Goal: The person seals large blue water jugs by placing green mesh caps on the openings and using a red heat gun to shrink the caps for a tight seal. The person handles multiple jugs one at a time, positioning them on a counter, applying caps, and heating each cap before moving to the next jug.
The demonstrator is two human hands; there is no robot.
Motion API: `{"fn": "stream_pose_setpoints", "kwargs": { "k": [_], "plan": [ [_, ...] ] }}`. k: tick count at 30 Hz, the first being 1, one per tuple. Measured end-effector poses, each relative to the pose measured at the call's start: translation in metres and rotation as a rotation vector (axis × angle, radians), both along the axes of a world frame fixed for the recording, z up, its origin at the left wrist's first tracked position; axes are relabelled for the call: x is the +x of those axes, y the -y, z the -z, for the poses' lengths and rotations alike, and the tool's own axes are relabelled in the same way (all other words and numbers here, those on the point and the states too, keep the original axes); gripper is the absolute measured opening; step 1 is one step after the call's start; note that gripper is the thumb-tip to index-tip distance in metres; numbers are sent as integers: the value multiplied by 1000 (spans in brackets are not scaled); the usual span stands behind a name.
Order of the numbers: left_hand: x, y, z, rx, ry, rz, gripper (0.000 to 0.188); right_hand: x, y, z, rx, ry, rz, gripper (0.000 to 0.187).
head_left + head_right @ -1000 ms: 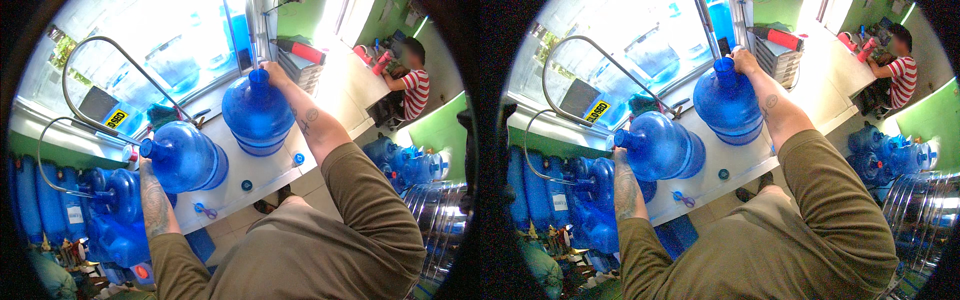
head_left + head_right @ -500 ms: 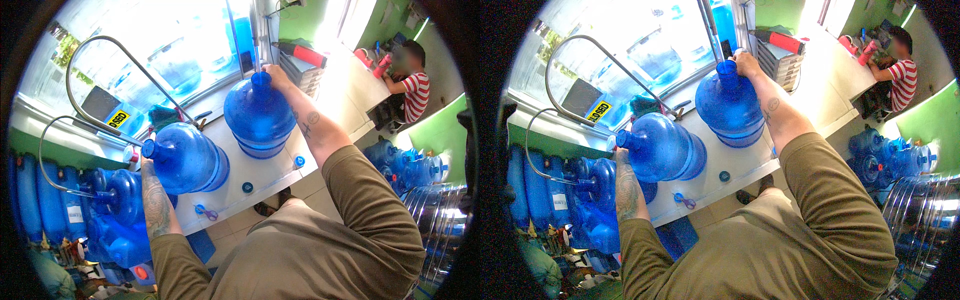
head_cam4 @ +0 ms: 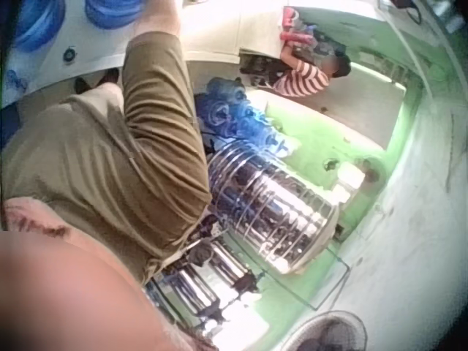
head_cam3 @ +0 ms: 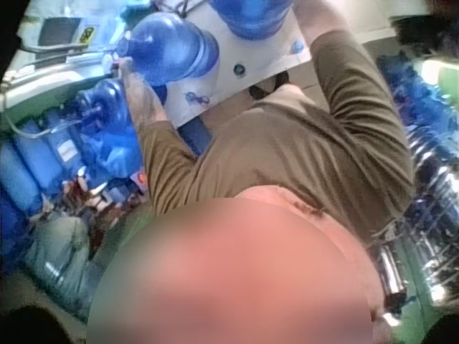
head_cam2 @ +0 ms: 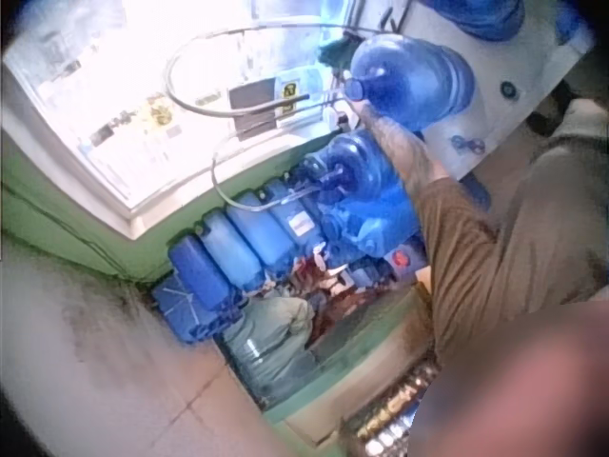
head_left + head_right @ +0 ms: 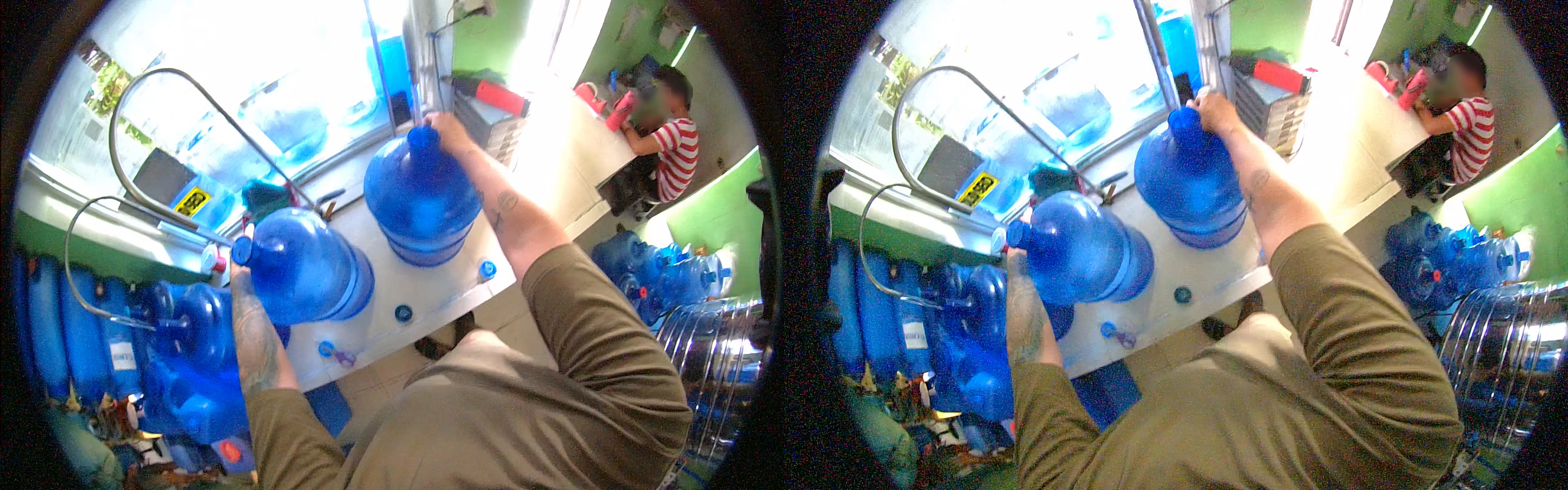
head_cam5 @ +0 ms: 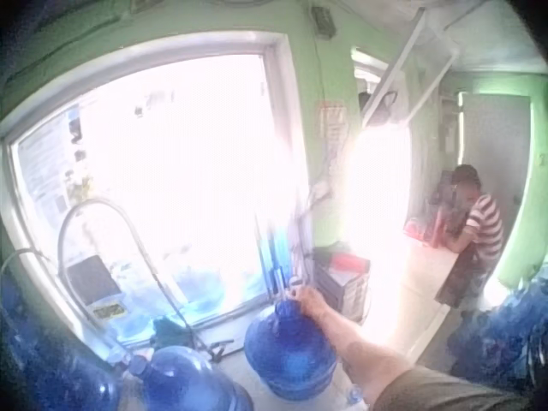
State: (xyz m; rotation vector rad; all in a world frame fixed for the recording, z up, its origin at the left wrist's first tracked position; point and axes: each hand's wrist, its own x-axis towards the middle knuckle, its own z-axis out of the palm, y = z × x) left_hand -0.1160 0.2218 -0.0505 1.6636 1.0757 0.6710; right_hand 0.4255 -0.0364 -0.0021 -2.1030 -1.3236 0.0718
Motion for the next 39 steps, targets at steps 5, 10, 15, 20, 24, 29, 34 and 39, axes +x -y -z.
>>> {"fn": "stream_pose_setpoints", "kwargs": {
  "k": [5,10,15,20,24,29,34,39],
  "plan": [
    [6,0,3,-25,30,4,27,-6,4,-7,-17,-49,85,45],
    [5,2,3,-33,55,4,27,-23,11,-28,-21,-99,121,42],
    [8,-10,12,-16,88,15,26,-23,10,-30,-37,-159,151,42],
    [3,-5,-5,141,178,-54,26,-22,11,-26,54,-133,109,36],
    [-32,50,-90,419,301,-423,42,-23,68,-18,395,-293,93,36],
    [-48,143,-280,986,377,-478,43,16,209,20,213,-429,213,38],
    [49,235,-423,1537,2,-251,39,102,262,13,283,-484,318,32],
    [233,300,-473,1586,-322,520,37,170,246,-67,426,-403,186,33]
  ]
}}
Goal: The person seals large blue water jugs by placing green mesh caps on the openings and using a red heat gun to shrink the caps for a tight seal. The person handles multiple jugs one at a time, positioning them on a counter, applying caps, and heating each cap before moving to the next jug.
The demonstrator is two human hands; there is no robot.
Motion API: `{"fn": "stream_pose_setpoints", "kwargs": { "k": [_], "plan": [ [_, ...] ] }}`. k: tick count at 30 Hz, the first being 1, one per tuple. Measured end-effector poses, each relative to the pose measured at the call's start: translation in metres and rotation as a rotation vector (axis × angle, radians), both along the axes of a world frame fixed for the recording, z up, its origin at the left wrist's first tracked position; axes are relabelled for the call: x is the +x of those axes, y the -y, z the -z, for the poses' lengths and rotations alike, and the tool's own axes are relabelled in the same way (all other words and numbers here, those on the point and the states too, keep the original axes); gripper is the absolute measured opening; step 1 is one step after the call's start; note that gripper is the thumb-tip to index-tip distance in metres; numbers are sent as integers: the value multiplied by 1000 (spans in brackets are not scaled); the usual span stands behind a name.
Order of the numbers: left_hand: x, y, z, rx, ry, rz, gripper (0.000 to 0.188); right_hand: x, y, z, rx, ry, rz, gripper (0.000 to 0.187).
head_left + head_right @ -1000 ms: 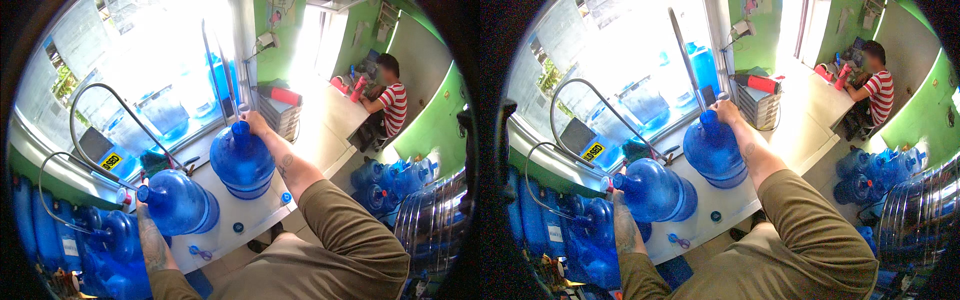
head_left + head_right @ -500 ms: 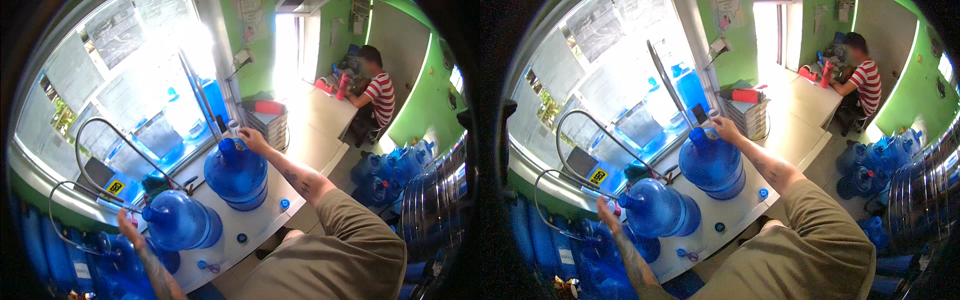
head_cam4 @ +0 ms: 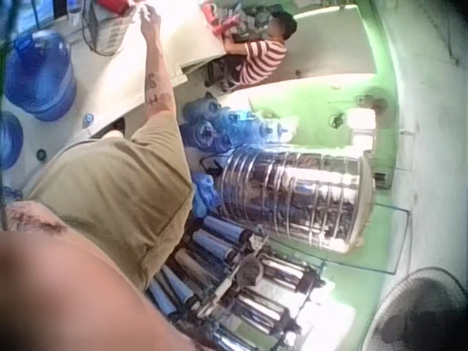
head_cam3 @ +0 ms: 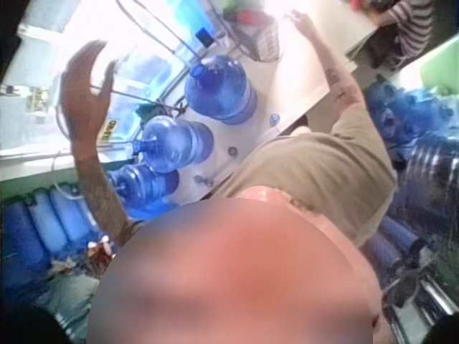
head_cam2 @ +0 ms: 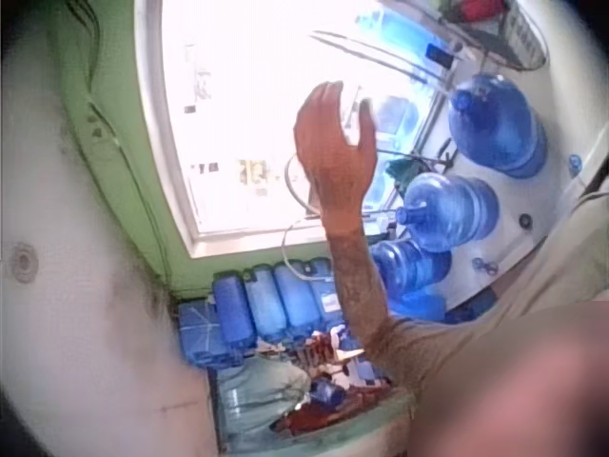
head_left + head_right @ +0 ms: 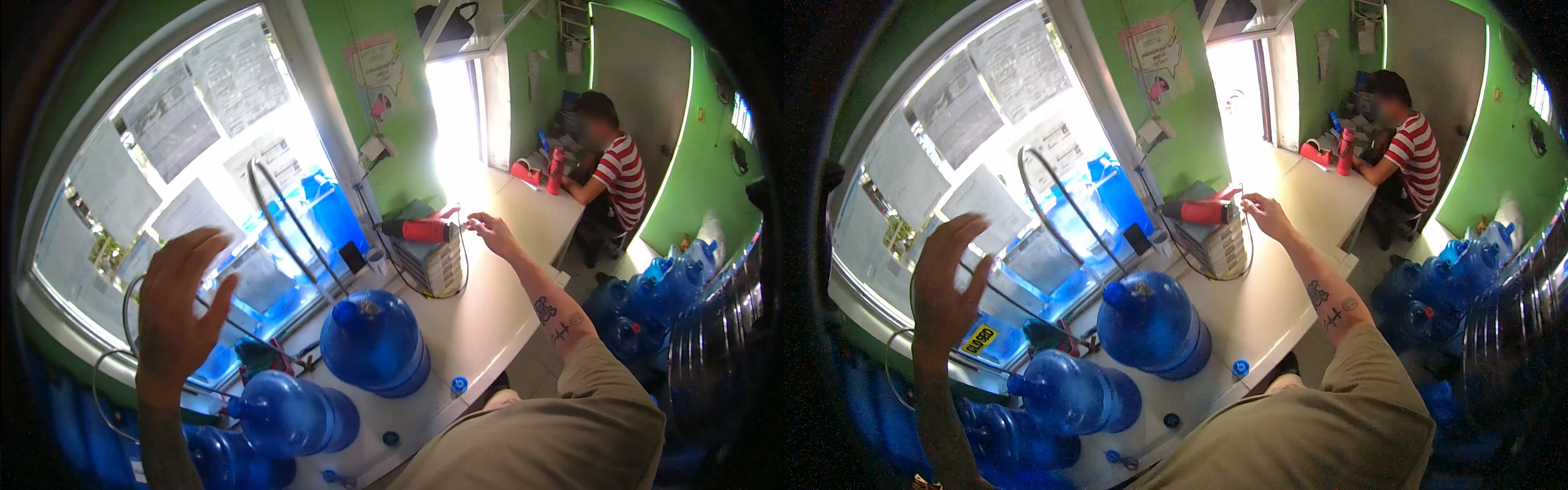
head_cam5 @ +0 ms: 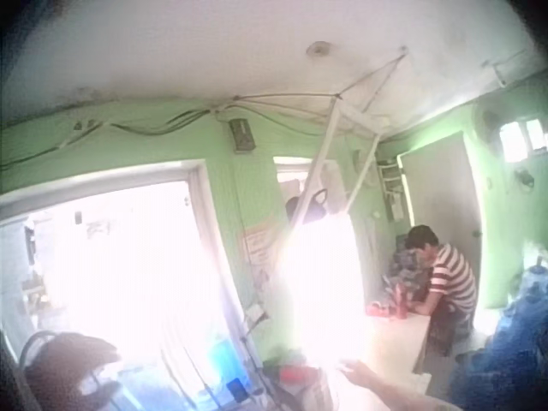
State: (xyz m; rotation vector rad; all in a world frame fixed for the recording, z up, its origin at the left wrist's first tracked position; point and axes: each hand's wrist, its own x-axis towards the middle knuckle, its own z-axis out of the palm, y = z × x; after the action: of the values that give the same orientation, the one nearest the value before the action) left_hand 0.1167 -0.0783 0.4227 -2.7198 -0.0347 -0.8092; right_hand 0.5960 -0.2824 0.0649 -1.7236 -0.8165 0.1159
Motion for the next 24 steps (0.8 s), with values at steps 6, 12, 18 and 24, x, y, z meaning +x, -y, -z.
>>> {"fn": "stream_pose_setpoints", "kwargs": {
  "k": [6,12,18,24],
  "plan": [
    [240,32,-26,-122,-152,61,45,79,-22,-99,343,143,-327,30],
    [532,2,-30,-77,-115,-106,59,169,0,-154,293,119,-511,25],
    [708,-65,-40,52,151,-270,60,264,20,-196,333,164,-512,25],
    [764,-101,-57,13,222,-384,36,330,25,-206,403,209,-422,26]
  ]
}}
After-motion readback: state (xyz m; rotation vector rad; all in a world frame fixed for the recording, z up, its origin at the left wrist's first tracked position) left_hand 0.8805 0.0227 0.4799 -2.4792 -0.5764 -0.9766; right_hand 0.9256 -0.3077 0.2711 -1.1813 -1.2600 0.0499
